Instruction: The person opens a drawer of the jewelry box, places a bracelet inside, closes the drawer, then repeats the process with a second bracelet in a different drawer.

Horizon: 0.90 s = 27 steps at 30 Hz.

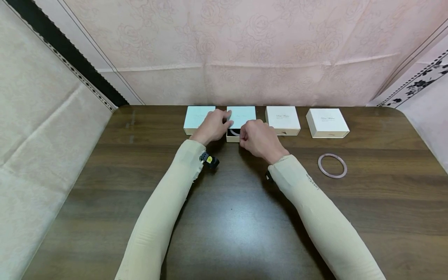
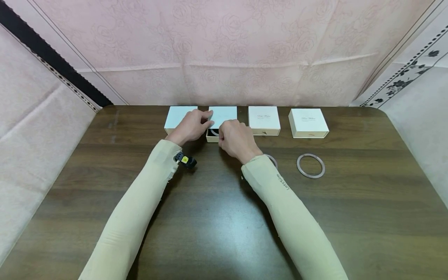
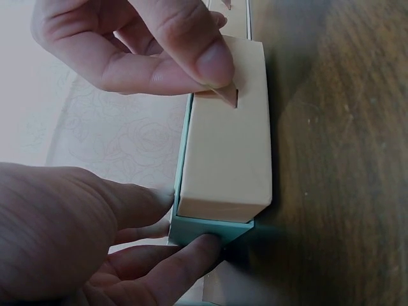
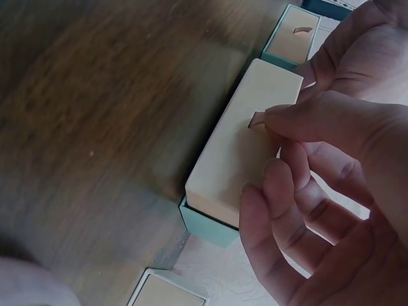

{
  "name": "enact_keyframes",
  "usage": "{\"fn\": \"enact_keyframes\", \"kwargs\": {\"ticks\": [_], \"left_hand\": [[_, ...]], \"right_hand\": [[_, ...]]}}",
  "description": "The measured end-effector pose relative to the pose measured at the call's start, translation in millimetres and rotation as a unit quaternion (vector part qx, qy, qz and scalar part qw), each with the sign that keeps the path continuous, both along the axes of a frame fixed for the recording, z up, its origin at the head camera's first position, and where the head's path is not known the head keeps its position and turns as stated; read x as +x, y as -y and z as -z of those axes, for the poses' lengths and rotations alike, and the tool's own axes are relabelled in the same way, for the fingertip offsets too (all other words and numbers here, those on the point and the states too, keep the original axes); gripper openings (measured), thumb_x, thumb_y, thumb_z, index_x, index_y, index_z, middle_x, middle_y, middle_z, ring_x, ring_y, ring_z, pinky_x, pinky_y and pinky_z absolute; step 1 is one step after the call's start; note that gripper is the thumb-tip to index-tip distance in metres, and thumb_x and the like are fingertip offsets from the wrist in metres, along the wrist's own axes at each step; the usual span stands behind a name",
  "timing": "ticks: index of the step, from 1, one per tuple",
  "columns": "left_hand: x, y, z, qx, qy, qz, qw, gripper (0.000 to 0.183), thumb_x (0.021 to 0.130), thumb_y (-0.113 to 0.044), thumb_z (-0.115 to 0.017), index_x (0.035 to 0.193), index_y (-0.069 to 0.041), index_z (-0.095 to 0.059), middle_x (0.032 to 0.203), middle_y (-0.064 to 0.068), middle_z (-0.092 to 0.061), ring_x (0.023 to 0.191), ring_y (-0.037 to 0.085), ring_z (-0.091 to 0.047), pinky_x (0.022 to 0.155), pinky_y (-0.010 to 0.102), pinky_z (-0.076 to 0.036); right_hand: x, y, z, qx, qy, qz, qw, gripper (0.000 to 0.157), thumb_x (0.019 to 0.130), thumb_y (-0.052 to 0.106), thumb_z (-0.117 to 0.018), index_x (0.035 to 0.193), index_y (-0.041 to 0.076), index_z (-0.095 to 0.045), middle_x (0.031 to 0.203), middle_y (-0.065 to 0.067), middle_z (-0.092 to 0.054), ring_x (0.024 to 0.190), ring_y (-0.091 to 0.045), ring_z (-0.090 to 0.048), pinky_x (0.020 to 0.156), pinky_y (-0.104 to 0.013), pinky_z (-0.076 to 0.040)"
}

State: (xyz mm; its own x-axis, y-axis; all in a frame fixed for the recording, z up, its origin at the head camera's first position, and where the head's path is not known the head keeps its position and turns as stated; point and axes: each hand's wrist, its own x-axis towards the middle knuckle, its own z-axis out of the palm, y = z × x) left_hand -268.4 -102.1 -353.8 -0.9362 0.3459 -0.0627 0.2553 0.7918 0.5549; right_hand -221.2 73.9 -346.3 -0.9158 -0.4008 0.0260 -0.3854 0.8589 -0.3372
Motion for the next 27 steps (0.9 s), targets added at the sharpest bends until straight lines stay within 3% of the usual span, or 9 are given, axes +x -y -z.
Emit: {"fn": "enact_keyframes", "kwargs": {"ticks": [3,8,13,22,27], "left_hand": [[0.3,-0.1,-0.9,0.001,0.0,-0.001,1.0,0.03,0.108,-0.023,-0.053,0.08,-0.011,-0.048,0.104,0.014,-0.062,0.073,0.02,-0.045,0.079,0.033,-0.041],[0.9,-0.1,-1.2,0.005,0.003,-0.002,1.0,0.029,0.108,-0.022,-0.053,0.081,-0.012,-0.052,0.091,0.009,-0.059,0.071,0.019,-0.045,0.08,0.033,-0.042],[1.5,0.2,-1.5,0.008,0.0,-0.001,1.0,0.032,0.108,-0.022,-0.053,0.078,-0.013,-0.046,0.079,0.005,-0.05,0.068,0.019,-0.043,0.078,0.032,-0.041],[1.2,0.6,-0.7,0.017,0.005,-0.003,0.9998,0.031,0.108,-0.022,-0.053,0.078,-0.014,-0.049,0.083,0.007,-0.057,0.067,0.019,-0.042,0.079,0.033,-0.041],[2.0,0.5,-0.6,0.021,0.002,-0.001,0.9998,0.037,0.108,-0.021,-0.053,0.074,-0.015,-0.04,0.074,0.004,-0.048,0.066,0.019,-0.04,0.077,0.033,-0.04]], "right_hand": [[-1.4,-0.2,0.4,-0.001,-0.002,0.002,1.0,0.014,0.089,0.009,-0.068,0.08,0.015,-0.076,0.076,0.003,-0.072,0.078,-0.02,-0.067,0.068,-0.045,-0.056],[-2.6,-0.5,0.6,-0.001,-0.003,0.003,1.0,0.013,0.089,0.009,-0.068,0.081,0.015,-0.076,0.076,0.003,-0.072,0.078,-0.021,-0.067,0.069,-0.045,-0.056],[-3.5,-0.2,0.3,-0.001,-0.003,0.002,1.0,0.013,0.089,0.009,-0.067,0.081,0.015,-0.076,0.076,0.002,-0.072,0.078,-0.021,-0.067,0.069,-0.045,-0.056],[-4.7,0.2,0.6,-0.003,-0.003,0.005,1.0,0.014,0.089,0.008,-0.067,0.081,0.015,-0.076,0.076,0.002,-0.072,0.08,-0.02,-0.067,0.07,-0.044,-0.057],[-6.0,0.4,1.6,-0.005,-0.003,0.008,1.0,0.015,0.089,0.008,-0.066,0.081,0.015,-0.076,0.076,0.002,-0.072,0.08,-0.021,-0.067,0.071,-0.045,-0.057]]}}
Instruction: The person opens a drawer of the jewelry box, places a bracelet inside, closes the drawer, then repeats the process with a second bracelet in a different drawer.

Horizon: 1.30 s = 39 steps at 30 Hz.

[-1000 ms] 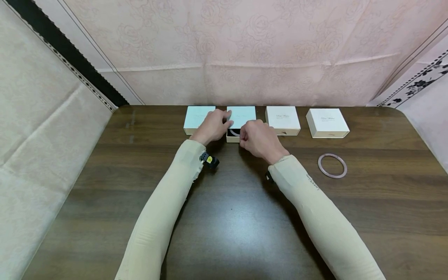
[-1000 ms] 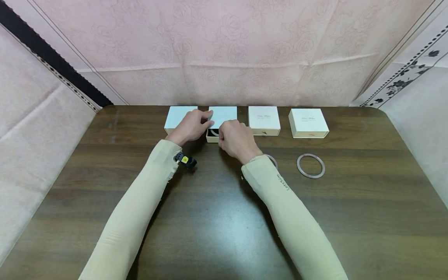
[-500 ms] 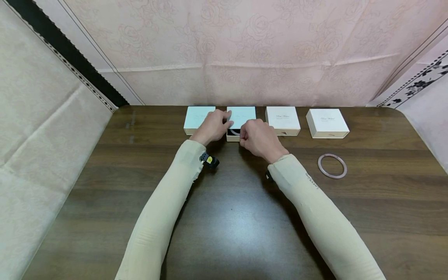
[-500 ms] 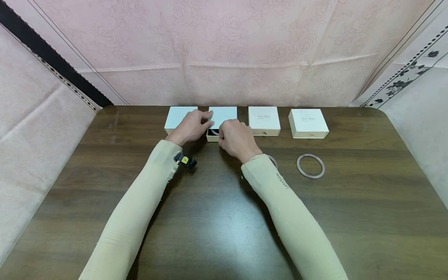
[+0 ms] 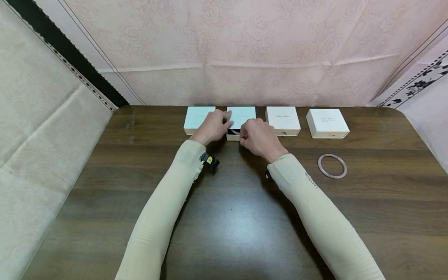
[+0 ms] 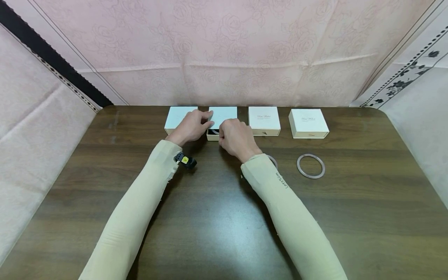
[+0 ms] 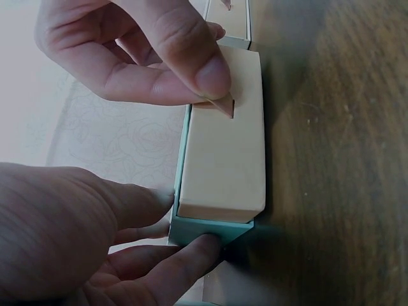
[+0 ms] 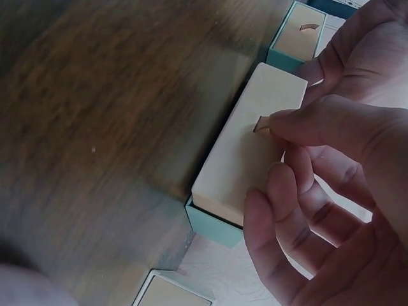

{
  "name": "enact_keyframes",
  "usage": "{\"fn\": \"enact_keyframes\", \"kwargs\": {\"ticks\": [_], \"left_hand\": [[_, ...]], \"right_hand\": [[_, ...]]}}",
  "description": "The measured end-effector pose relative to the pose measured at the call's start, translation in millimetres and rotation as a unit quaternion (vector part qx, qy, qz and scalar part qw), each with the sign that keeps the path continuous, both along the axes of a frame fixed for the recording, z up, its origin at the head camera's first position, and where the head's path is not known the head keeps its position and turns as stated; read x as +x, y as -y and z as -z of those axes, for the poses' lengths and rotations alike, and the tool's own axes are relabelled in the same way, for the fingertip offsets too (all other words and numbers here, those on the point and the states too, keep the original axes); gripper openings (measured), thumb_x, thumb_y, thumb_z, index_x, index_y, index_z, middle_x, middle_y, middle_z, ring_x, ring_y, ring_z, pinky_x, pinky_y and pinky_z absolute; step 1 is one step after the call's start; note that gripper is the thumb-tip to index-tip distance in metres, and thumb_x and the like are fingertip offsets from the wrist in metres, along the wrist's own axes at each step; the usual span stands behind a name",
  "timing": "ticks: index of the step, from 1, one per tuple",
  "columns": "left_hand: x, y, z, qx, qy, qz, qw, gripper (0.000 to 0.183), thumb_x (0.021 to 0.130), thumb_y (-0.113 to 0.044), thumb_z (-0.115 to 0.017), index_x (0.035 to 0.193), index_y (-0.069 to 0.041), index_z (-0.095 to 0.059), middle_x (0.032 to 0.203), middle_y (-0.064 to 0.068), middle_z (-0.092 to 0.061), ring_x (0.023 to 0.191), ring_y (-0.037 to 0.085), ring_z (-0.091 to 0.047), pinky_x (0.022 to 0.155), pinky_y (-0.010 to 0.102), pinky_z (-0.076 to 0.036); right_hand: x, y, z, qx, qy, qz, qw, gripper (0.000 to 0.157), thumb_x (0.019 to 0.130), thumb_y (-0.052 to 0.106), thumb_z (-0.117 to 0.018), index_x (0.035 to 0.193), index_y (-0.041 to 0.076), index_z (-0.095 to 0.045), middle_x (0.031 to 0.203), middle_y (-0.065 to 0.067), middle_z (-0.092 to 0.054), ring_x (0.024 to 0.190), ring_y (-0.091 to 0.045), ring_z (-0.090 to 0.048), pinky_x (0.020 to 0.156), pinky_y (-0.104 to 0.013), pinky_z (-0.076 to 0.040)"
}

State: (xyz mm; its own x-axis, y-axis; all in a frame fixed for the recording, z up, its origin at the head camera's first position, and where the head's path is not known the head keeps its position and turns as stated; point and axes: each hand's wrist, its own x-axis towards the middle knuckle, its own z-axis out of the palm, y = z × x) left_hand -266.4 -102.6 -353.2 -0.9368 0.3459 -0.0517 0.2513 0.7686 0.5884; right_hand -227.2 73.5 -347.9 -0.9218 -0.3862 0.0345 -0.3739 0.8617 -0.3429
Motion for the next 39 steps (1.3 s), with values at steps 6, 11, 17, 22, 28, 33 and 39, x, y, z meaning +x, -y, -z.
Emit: {"fn": "enact_keyframes", "kwargs": {"ticks": [6,11,17,22,28,33,39], "left_hand": [[0.2,0.2,0.2,-0.003,-0.005,0.001,1.0,0.038,0.108,-0.021,-0.053,0.075,-0.015,-0.035,0.071,0.003,-0.041,0.065,0.019,-0.039,0.076,0.033,-0.039],[-0.2,0.2,0.2,-0.006,-0.003,0.001,1.0,0.033,0.108,-0.022,-0.053,0.078,-0.013,-0.043,0.073,0.003,-0.045,0.066,0.02,-0.041,0.079,0.033,-0.04],[-0.6,-0.1,-0.1,-0.008,0.002,0.0,1.0,0.03,0.108,-0.022,-0.053,0.08,-0.013,-0.049,0.077,0.005,-0.05,0.068,0.02,-0.043,0.081,0.034,-0.041],[-0.8,-0.5,-0.1,-0.01,0.003,-0.001,0.9999,0.03,0.108,-0.022,-0.053,0.08,-0.013,-0.05,0.076,0.005,-0.049,0.07,0.021,-0.044,0.08,0.034,-0.041],[-0.6,-0.8,-0.5,-0.013,0.004,-0.002,0.9999,0.027,0.108,-0.022,-0.053,0.084,-0.011,-0.054,0.08,0.005,-0.051,0.073,0.022,-0.046,0.082,0.034,-0.042],[-0.5,-0.6,-0.5,-0.013,0.001,-0.001,0.9999,0.027,0.108,-0.022,-0.053,0.083,-0.012,-0.053,0.08,0.005,-0.051,0.074,0.022,-0.047,0.083,0.034,-0.042],[-0.1,0.2,-0.5,-0.011,-0.003,0.0,0.9999,0.031,0.108,-0.022,-0.053,0.079,-0.013,-0.047,0.076,0.004,-0.048,0.071,0.021,-0.046,0.08,0.034,-0.042]], "right_hand": [[-0.7,0.1,0.2,-0.003,0.0,0.004,1.0,0.015,0.088,0.007,-0.066,0.081,0.015,-0.076,0.076,0.002,-0.072,0.078,-0.021,-0.067,0.071,-0.044,-0.057],[-1.6,0.3,0.0,-0.004,0.0,0.004,1.0,0.015,0.088,0.007,-0.065,0.082,0.015,-0.077,0.076,0.002,-0.072,0.079,-0.02,-0.067,0.07,-0.044,-0.057],[-2.0,0.2,-0.3,-0.006,-0.002,0.003,1.0,0.016,0.088,0.006,-0.063,0.082,0.014,-0.077,0.076,0.001,-0.073,0.08,-0.021,-0.068,0.069,-0.044,-0.057],[-3.0,0.3,0.2,-0.008,-0.004,0.002,1.0,0.017,0.088,0.006,-0.063,0.084,0.013,-0.077,0.078,0.001,-0.074,0.081,-0.021,-0.069,0.071,-0.045,-0.057],[-4.0,0.0,1.2,-0.011,-0.004,0.004,1.0,0.016,0.09,0.007,-0.063,0.087,0.012,-0.078,0.084,-0.001,-0.075,0.083,-0.021,-0.069,0.073,-0.045,-0.058],[-4.5,0.3,1.5,-0.012,-0.004,0.007,1.0,0.016,0.09,0.007,-0.064,0.087,0.012,-0.078,0.086,-0.001,-0.075,0.085,-0.022,-0.069,0.074,-0.046,-0.058],[-5.4,0.3,2.3,-0.011,-0.006,0.009,1.0,0.016,0.09,0.006,-0.063,0.088,0.012,-0.078,0.087,-0.002,-0.075,0.085,-0.022,-0.069,0.074,-0.046,-0.058]]}}
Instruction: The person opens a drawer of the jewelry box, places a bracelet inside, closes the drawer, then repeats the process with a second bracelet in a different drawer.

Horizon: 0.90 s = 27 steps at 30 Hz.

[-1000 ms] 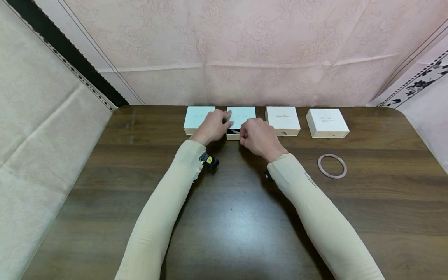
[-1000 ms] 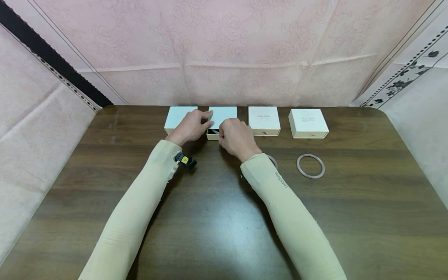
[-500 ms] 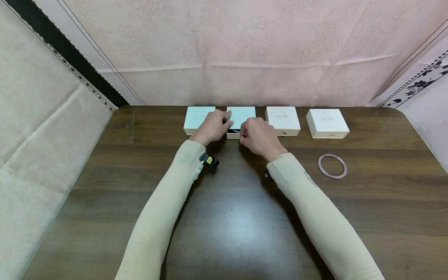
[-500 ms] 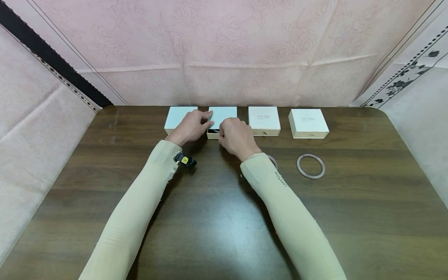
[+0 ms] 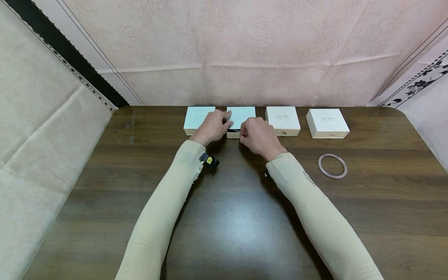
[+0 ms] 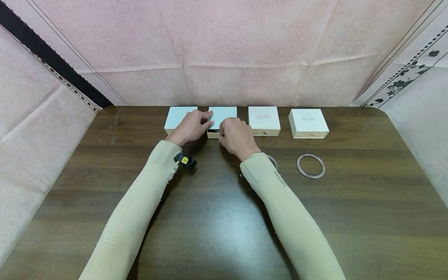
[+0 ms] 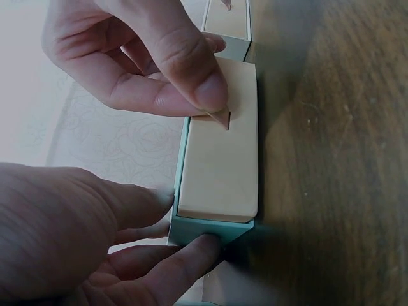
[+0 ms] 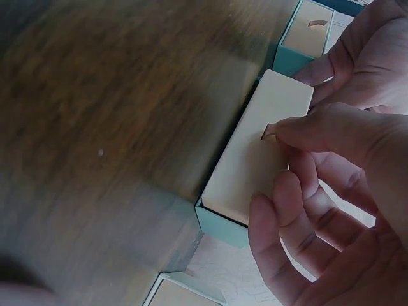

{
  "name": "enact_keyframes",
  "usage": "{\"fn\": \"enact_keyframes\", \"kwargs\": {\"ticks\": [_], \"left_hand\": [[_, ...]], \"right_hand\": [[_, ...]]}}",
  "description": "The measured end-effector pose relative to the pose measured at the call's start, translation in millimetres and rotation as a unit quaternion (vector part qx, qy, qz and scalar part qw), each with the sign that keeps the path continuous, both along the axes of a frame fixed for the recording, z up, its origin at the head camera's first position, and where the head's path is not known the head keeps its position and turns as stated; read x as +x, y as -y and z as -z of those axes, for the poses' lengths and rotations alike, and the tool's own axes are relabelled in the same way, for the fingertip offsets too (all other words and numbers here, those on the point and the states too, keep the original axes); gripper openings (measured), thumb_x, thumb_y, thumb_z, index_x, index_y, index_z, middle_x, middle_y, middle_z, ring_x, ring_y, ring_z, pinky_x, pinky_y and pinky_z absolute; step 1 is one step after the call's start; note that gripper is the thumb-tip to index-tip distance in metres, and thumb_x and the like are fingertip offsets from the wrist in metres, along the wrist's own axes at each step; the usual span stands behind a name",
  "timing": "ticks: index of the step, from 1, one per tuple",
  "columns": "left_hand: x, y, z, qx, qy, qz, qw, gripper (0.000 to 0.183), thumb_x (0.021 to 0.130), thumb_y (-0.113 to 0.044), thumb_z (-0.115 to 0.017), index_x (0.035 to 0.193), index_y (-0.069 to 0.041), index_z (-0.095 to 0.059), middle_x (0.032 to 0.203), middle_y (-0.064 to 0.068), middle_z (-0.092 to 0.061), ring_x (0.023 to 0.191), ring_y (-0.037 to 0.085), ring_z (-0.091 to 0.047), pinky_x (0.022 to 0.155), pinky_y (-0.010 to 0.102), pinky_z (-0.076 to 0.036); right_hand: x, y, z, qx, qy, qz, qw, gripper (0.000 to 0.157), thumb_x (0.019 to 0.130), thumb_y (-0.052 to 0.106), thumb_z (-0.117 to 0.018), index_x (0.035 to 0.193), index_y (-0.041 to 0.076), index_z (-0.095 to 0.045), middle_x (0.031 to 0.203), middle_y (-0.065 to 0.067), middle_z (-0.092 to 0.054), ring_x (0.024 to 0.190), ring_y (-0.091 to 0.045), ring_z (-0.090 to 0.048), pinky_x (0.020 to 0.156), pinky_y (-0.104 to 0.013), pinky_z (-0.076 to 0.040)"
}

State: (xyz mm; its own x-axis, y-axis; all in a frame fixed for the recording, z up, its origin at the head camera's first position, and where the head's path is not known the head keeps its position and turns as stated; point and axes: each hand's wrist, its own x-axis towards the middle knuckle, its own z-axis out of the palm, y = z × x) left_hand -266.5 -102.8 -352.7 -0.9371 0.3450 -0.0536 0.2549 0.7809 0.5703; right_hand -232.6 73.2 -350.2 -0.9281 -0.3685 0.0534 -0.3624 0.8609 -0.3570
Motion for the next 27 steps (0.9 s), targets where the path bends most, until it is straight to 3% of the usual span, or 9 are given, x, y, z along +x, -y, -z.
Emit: {"fn": "enact_keyframes", "kwargs": {"ticks": [5,12,18,21,27], "left_hand": [[-0.7,0.2,-0.3,-0.002,0.0,0.0,1.0,0.028,0.108,-0.022,-0.053,0.082,-0.011,-0.052,0.077,0.005,-0.049,0.071,0.022,-0.047,0.08,0.034,-0.042],[-1.2,1.1,-0.5,-0.003,0.006,-0.002,1.0,0.022,0.108,-0.023,-0.052,0.101,-0.008,-0.067,0.085,0.008,-0.056,0.073,0.021,-0.048,0.082,0.034,-0.043],[-0.3,1.6,1.3,0.004,-0.004,0.0,1.0,0.03,0.108,-0.022,-0.054,0.08,-0.01,-0.05,0.074,0.005,-0.048,0.068,0.021,-0.045,0.076,0.033,-0.041],[0.0,1.3,1.8,0.006,-0.006,-0.001,1.0,0.034,0.107,-0.021,-0.054,0.077,-0.012,-0.042,0.073,0.005,-0.046,0.067,0.021,-0.045,0.075,0.033,-0.041],[-0.2,-0.2,0.7,0.006,-0.003,0.001,1.0,0.025,0.108,-0.02,-0.054,0.087,-0.006,-0.058,0.077,0.006,-0.053,0.069,0.021,-0.046,0.08,0.034,-0.043]], "right_hand": [[-0.3,0.2,-0.2,-0.003,0.003,0.001,1.0,0.016,0.09,0.006,-0.063,0.087,0.012,-0.078,0.087,-0.002,-0.075,0.085,-0.023,-0.07,0.074,-0.046,-0.058],[-2.6,0.3,1.1,-0.013,0.006,0.009,1.0,0.015,0.091,0.006,-0.064,0.087,0.013,-0.078,0.087,-0.001,-0.074,0.085,-0.022,-0.069,0.074,-0.046,-0.058],[-4.5,0.4,2.8,-0.02,0.009,0.013,1.0,0.016,0.092,0.007,-0.064,0.087,0.013,-0.078,0.086,-0.001,-0.074,0.082,-0.021,-0.068,0.072,-0.044,-0.057],[-5.4,0.2,3.7,-0.026,0.01,0.015,1.0,0.015,0.092,0.007,-0.064,0.087,0.013,-0.077,0.085,-0.001,-0.074,0.082,-0.021,-0.067,0.072,-0.044,-0.057],[-6.1,-1.1,5.0,-0.034,0.009,0.027,0.999,0.014,0.093,0.009,-0.065,0.088,0.013,-0.077,0.087,-0.001,-0.075,0.087,-0.022,-0.068,0.075,-0.044,-0.057]]}}
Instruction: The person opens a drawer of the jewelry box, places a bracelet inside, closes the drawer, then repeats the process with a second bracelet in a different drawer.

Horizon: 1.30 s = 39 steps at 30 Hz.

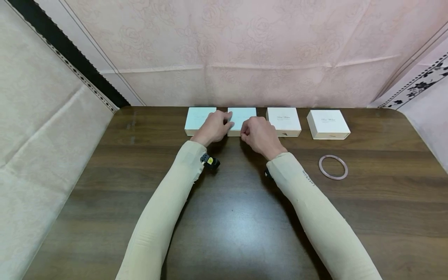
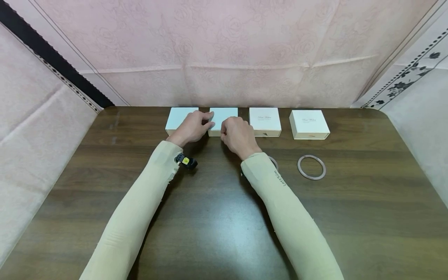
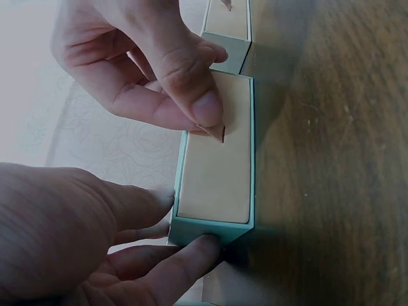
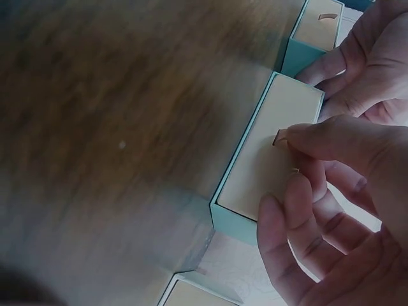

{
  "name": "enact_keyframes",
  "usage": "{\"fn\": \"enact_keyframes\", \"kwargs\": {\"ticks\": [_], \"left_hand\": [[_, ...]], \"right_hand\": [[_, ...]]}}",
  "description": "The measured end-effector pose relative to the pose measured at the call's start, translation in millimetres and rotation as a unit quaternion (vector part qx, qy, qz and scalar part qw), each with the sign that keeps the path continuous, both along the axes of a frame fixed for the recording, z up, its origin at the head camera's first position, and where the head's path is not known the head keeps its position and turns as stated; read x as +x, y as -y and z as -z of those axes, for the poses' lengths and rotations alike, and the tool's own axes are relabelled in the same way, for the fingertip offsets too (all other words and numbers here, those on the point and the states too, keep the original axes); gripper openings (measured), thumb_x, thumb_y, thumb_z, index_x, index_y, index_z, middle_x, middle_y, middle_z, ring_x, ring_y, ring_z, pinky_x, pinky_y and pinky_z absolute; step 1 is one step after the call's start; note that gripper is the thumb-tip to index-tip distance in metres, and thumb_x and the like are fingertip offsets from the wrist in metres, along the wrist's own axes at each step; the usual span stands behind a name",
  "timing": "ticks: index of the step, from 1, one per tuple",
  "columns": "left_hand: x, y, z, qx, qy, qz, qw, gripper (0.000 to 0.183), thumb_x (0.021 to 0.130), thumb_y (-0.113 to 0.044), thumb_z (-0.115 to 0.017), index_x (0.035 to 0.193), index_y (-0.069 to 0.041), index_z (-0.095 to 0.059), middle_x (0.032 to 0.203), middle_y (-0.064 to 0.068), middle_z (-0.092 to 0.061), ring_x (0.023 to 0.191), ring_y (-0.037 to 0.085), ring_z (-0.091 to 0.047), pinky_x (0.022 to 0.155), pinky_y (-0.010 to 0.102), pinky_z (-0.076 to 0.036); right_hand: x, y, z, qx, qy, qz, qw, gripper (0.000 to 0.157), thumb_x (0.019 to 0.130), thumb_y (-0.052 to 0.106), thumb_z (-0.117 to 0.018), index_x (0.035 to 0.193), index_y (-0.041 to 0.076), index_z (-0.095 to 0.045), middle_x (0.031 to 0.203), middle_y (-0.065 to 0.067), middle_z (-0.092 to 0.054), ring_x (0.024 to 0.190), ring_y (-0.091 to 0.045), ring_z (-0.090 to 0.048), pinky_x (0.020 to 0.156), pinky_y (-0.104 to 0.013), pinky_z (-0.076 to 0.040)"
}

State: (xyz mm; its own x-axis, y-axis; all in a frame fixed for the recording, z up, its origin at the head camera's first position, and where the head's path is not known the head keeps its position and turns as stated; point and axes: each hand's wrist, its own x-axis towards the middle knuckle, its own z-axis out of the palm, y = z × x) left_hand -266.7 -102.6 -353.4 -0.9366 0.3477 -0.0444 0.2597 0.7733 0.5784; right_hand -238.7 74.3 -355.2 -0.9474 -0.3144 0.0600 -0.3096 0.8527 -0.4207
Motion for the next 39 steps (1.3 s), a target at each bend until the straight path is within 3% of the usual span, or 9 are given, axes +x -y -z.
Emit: {"fn": "enact_keyframes", "kwargs": {"ticks": [8,20,29,37,39], "left_hand": [[0.4,-1,-0.2,0.004,0.001,-0.001,1.0,0.034,0.107,-0.02,-0.054,0.076,-0.012,-0.044,0.078,0.007,-0.054,0.069,0.021,-0.046,0.081,0.033,-0.042],[0.4,-1,0.8,-0.002,-0.004,0.001,1.0,0.034,0.108,-0.02,-0.054,0.077,-0.012,-0.041,0.076,0.006,-0.049,0.07,0.022,-0.046,0.08,0.034,-0.042],[-0.1,0,1.4,-0.004,-0.003,0.002,1.0,0.034,0.108,-0.021,-0.054,0.077,-0.012,-0.04,0.08,0.008,-0.05,0.072,0.022,-0.046,0.082,0.035,-0.042],[-0.6,-1,0.6,-0.009,0.011,-0.002,0.9999,0.026,0.108,-0.022,-0.053,0.086,-0.009,-0.055,0.109,0.016,-0.063,0.079,0.022,-0.05,0.086,0.035,-0.043],[-1.0,0,0.3,-0.009,0.012,-0.002,0.9999,0.024,0.108,-0.023,-0.053,0.091,-0.007,-0.059,0.104,0.015,-0.062,0.079,0.023,-0.05,0.086,0.035,-0.043]], "right_hand": [[-0.2,-1,1.1,-0.02,0.001,0.002,1.0,0.012,0.093,0.01,-0.067,0.091,0.012,-0.079,0.089,-0.002,-0.076,0.09,-0.022,-0.069,0.077,-0.044,-0.057],[1.5,-10,3.9,-0.094,0.002,0.017,0.995,0.006,0.092,0.01,-0.072,0.089,0.01,-0.077,0.082,-0.005,-0.073,0.078,-0.022,-0.066,0.071,-0.039,-0.053],[-0.5,-14,4.6,-0.107,-0.006,0.032,0.994,0.004,0.091,0.004,-0.069,0.093,0.004,-0.072,0.09,-0.012,-0.069,0.084,-0.027,-0.063,0.078,-0.042,-0.052],[-5.5,-15,8.0,-0.113,-0.012,0.02,0.993,0.005,0.091,0.003,-0.07,0.095,0.001,-0.07,0.09,-0.014,-0.066,0.085,-0.027,-0.061,0.08,-0.041,-0.052],[-6.3,-15,8.4,-0.112,-0.017,0.019,0.993,0.004,0.09,0.002,-0.07,0.094,0.001,-0.069,0.089,-0.014,-0.066,0.084,-0.027,-0.061,0.08,-0.041,-0.052]]}}
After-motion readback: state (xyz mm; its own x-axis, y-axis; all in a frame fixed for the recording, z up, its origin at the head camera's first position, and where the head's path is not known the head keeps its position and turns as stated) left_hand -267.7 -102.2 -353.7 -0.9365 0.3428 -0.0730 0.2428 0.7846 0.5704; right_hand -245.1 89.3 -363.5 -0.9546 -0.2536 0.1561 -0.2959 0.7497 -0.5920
